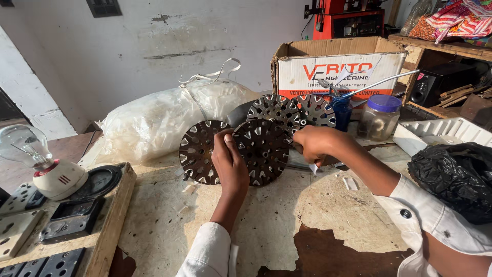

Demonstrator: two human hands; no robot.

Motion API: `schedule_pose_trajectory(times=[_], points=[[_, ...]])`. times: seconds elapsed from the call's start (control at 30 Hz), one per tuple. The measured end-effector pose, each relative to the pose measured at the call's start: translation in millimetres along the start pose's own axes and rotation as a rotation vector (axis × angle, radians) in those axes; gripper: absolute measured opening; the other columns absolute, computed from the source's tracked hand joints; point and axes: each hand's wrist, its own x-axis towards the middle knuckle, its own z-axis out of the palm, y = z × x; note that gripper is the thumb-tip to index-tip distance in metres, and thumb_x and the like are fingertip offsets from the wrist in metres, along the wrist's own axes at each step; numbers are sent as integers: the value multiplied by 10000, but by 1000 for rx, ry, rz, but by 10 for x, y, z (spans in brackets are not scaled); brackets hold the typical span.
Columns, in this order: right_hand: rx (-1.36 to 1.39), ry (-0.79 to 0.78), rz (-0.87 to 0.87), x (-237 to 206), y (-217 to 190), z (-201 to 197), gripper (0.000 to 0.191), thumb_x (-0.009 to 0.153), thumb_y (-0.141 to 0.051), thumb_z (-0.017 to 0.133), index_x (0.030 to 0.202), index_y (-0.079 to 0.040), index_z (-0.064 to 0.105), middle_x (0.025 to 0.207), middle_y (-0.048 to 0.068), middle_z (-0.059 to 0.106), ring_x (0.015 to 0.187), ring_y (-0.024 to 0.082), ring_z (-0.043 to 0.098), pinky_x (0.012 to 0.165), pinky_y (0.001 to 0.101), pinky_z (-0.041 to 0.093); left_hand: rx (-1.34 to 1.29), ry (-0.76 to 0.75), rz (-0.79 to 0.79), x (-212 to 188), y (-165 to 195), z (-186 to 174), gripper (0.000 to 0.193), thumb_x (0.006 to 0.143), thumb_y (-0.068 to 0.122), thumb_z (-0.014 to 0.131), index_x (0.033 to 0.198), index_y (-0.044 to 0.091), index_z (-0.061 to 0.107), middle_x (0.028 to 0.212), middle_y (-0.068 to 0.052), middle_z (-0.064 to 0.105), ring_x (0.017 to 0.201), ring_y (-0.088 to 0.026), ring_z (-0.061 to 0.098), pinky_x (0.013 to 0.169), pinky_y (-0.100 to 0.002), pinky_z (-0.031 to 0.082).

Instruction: The person sits at a workbench and fits small white plastic inserts into the holes of circular metal grinding discs, pressing each insert in by hand and working through several discs one at a time.

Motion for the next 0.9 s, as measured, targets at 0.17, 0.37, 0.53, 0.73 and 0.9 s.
schedule_pose_trajectory(times=[0.17,0.37,0.53,0.73,0.9], points=[[340,750,-461,-27,-211,-121,222,784,41,724,958,5,590,761,105,695,714,192,716,663,338,554,67,3,365,27,271,-106,371,1000,32,460,1352,49,577,1261,-158,654,1073,-361,665,881,-407,514],[898,760,-650,-73,-482,-71,215,930,-9,717,1028,1,526,903,86,715,810,111,707,700,271,601,66,-158,204,87,432,-139,174,1004,117,590,1160,89,661,1164,-78,695,1024,-312,696,846,-392,528],[1079,700,-631,-83,-593,-6,314,922,-30,702,1154,-9,491,954,104,729,838,119,728,675,275,623,-5,-178,181,101,360,-122,146,996,172,630,1088,62,654,1137,-84,690,991,-301,701,820,-382,527],[839,640,-644,-139,-583,-21,333,903,-12,732,1199,26,583,1061,100,740,950,132,751,765,267,626,-278,-248,-42,215,146,-18,162,1009,158,615,1089,30,672,996,-71,697,900,-185,674,808,-324,516],[746,641,-667,-127,-641,31,297,866,10,732,1152,27,654,1037,69,752,949,123,747,815,247,639,-482,-299,-187,248,9,0,186,1026,151,579,1066,-14,655,945,-57,669,861,-114,574,790,-291,486]])
